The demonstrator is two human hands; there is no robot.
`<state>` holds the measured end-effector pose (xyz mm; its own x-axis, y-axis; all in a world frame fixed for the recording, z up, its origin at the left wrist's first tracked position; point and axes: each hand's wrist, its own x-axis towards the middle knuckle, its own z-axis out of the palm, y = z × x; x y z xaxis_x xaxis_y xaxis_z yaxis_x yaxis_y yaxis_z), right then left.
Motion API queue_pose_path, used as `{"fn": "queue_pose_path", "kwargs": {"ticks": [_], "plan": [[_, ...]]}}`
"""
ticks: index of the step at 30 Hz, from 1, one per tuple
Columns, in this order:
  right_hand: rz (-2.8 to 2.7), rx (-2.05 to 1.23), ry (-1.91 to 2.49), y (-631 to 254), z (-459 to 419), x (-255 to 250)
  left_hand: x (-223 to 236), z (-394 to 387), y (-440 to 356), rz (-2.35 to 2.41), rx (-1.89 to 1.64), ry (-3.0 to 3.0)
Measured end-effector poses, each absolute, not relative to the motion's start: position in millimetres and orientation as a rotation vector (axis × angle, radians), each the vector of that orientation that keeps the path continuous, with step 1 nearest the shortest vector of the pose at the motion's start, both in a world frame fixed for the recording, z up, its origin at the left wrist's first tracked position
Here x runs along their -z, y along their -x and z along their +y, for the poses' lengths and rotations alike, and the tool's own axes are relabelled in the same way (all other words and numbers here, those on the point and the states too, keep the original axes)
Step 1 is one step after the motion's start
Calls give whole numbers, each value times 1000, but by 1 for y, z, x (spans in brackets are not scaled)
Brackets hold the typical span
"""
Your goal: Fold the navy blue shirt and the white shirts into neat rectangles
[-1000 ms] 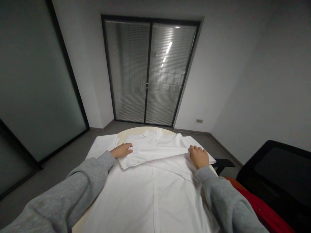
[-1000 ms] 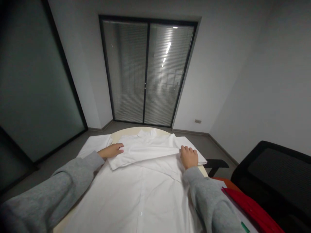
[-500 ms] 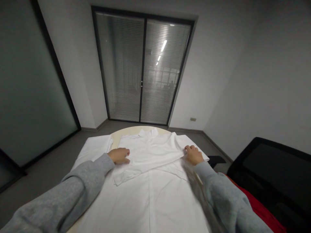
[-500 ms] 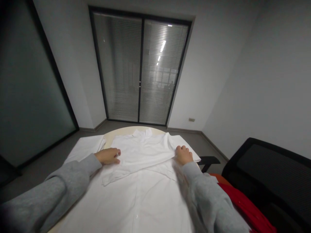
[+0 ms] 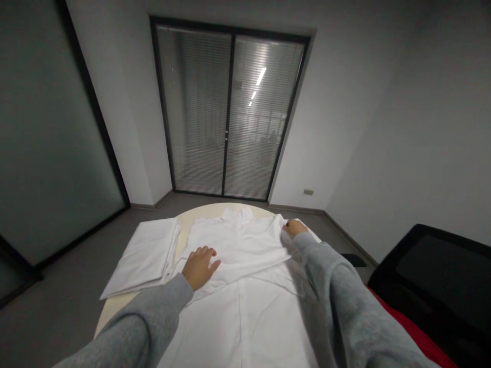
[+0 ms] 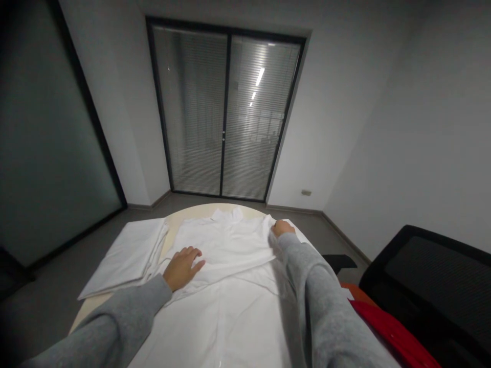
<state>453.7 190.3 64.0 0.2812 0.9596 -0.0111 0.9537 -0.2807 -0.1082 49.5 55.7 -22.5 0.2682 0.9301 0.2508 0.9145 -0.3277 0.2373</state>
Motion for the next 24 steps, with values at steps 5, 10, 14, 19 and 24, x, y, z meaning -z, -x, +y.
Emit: {"fn": "queue_pose_path", "kwargs": {"ticks": [5,10,14,19,24], "plan": [[-1770,-38,2445,-457,200,-53,24,60,-45,1768,-582,-2497],[-1744,70,2463,-452,187,-37,25,63,-41,1720,-602,-2503],[-1826,214,2382,-444,169,-40,24,62,-40,1718,-600,-2496],[-2142,459,2041,-437,121,-35,22,59,-40,1744,-595,-2512],[-2508,698,1697,-463,81,11,33,58,-34,1585,-515,-2605]]}}
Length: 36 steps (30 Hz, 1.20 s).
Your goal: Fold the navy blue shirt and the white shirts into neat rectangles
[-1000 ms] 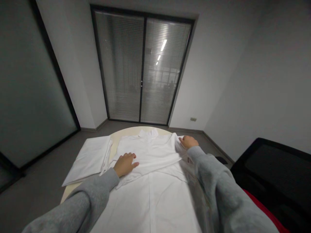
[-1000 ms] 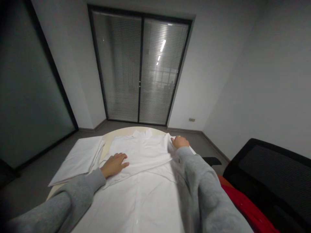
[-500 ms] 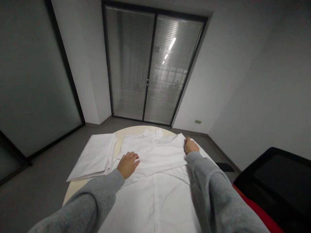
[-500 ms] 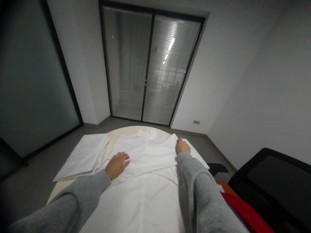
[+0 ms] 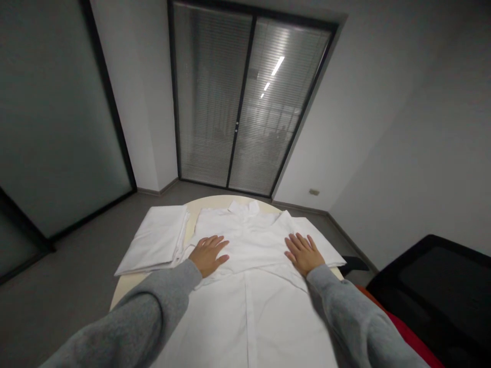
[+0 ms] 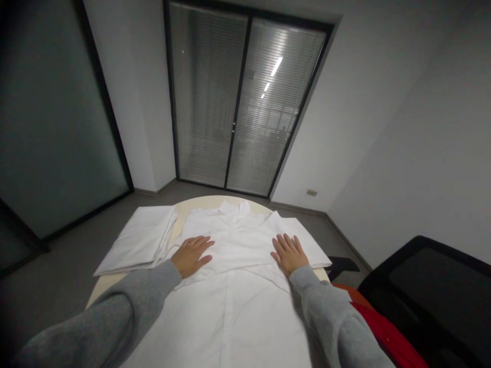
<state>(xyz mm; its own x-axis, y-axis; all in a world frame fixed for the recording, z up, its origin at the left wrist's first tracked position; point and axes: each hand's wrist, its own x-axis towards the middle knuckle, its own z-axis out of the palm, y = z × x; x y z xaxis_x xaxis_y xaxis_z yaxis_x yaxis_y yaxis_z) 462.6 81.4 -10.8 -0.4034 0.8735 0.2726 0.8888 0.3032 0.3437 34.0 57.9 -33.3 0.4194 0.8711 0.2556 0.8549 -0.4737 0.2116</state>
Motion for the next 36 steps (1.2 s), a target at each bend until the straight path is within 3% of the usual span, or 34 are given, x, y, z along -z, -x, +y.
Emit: {"fn": "queue_pose_path", "kwargs": {"ticks": [8,12,16,20,29,36], "plan": [[-2383,711,1922,-487,80,22,26,46,-25,1844,-308,-2446],[-2355,639,1906,-441,57,4,-13,69,-11,2135,-296,-2250],[-2518,418,1604,-369,2,6,-40,114,2,2315,-268,-2081],[-2513,186,1482,-331,-39,26,-38,140,1,2276,-140,-2060],[-2292,25,1704,-341,-42,39,-40,138,10,2250,-53,-2167],[-2278,170,1718,-355,-47,14,-41,95,-33,2083,-166,-2434]]}}
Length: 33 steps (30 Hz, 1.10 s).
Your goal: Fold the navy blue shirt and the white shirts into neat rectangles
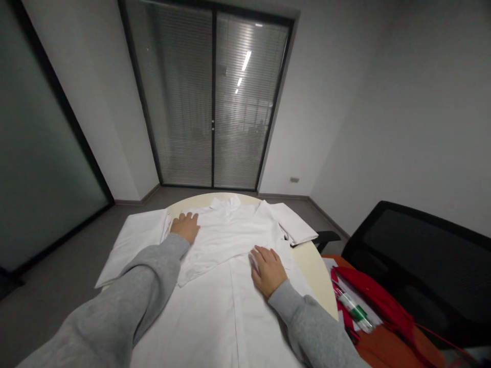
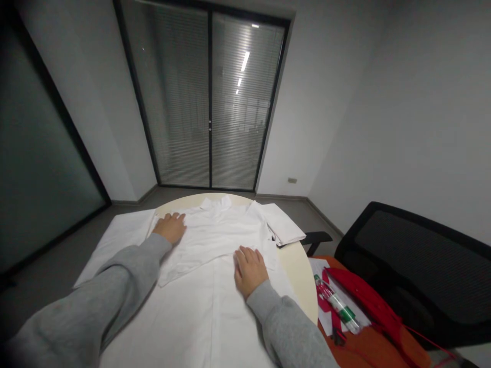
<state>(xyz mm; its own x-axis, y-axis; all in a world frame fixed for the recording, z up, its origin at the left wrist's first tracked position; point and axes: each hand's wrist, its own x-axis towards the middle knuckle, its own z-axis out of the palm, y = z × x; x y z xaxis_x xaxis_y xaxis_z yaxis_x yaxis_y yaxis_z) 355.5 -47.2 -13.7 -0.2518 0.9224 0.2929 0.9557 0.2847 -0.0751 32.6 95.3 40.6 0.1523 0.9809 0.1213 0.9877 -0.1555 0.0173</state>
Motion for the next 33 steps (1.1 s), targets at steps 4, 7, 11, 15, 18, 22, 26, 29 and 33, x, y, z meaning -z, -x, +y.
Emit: {"fn": "queue_pose_path", "kwargs": {"ticks": [4,7,11,15,18,22,26,29,33], "plan": [[-2271,349,1951,-397,-49,1,-22,28,-55,-1623,330,2740],[-2282,402,2050,-416,-49,1,-2,-6,-56,-1592,332,2818],[-2347,439,1989,-419,-53,-1,22,-11,-50,-1644,350,2767],[-2353,549,1891,-416,-62,-5,37,-7,-48,-1542,460,2736],[-2375,548,1836,-412,-69,1,34,-8,-46,-1548,489,2734],[-2342,518,1782,-404,-74,20,0,24,-32,-1752,529,2570],[-2215,468,1773,-403,-72,34,-45,105,-9,-2293,339,2228],[-2179,434,1766,-407,-71,41,-60,162,2,-2450,203,2128],[-2148,401,1751,-411,-69,49,-59,203,10,-2506,20,2157]]}}
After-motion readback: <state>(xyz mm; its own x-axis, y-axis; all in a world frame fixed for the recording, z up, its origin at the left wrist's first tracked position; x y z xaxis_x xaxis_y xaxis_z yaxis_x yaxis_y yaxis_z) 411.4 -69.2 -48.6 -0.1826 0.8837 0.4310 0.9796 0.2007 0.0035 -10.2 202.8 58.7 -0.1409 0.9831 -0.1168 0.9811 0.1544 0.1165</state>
